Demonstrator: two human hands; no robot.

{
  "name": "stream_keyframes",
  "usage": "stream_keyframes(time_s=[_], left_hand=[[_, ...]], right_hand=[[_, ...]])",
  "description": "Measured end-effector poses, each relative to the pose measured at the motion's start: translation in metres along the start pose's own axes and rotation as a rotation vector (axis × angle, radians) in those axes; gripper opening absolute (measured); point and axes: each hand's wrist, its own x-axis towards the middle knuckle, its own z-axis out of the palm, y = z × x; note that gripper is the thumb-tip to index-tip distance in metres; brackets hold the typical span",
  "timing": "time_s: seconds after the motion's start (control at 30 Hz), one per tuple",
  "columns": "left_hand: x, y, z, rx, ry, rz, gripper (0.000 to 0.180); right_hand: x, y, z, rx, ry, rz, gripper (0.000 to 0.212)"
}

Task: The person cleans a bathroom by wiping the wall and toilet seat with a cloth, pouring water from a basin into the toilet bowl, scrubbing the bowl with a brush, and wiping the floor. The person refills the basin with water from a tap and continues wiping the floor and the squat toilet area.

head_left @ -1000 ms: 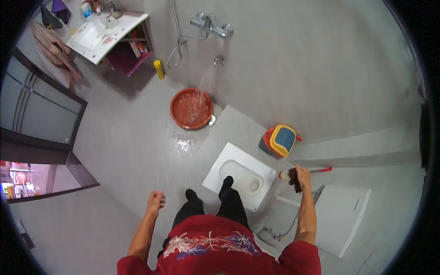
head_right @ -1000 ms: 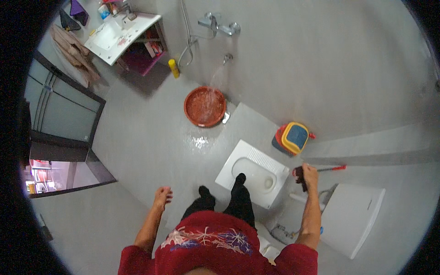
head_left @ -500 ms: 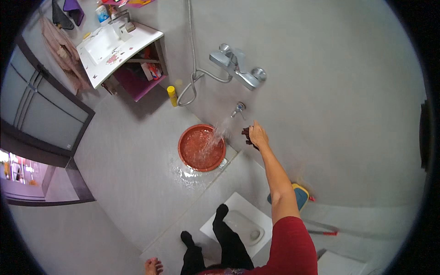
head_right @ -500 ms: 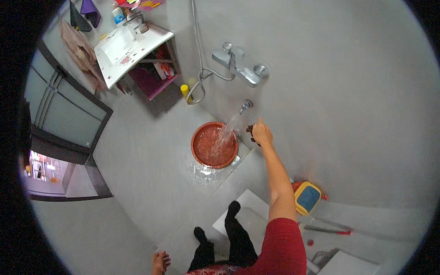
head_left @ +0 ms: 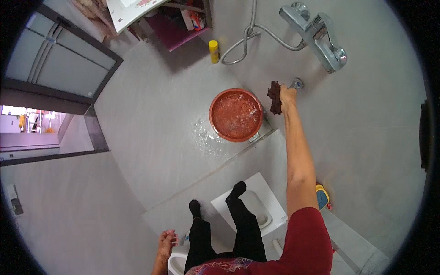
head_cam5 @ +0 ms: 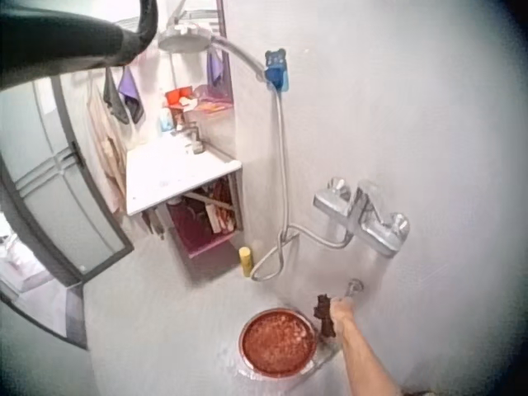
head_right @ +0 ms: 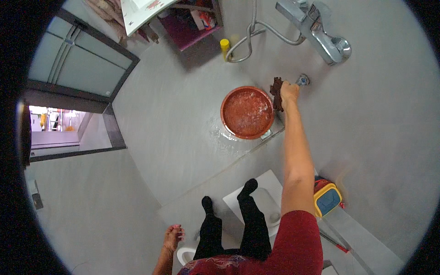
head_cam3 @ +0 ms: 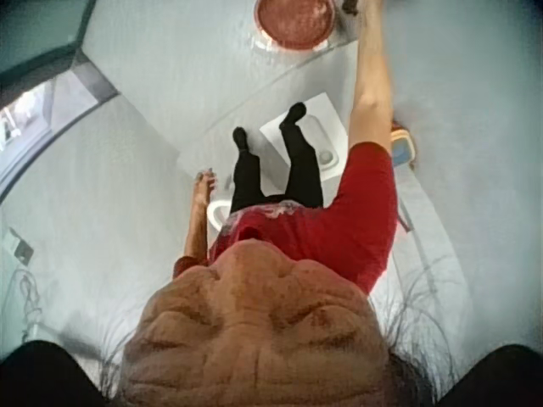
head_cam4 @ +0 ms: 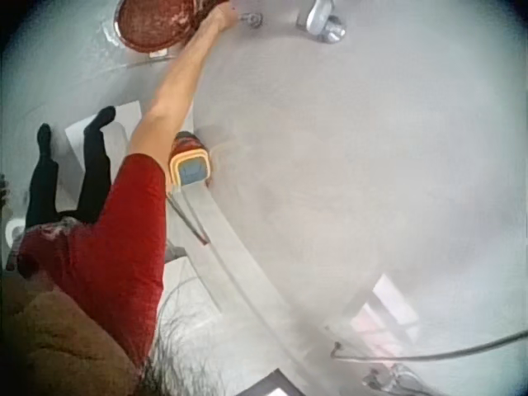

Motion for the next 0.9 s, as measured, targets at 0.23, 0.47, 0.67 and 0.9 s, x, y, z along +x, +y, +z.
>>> stream_keyframes(time_s=[0.23,0.47,0.67,0.9], left_hand=[[-0.014,0.023,0.000,-0.008,-0.048,0.075,0.024],[-0.022,0.052,-0.028,0.069,-0.130,0.054,0.022],[0.007,0.106,-0.072,0.166,-0.311,0.202,0.023],[0.037,0.161,-0.181,0.072,-0.254,0.382,0.024]], right_hand=[[-0.125,0.117,-0.103,0.418,-0.608,0.396,0.027],[-0.307,0.248,-0.254,0.296,-0.139,0.704,0.026],[-0.439,0.280,-0.277,0.494,0.191,0.782,0.023],[-0.537,0.288,-0.191,0.024,-0.080,0.486,0.033]])
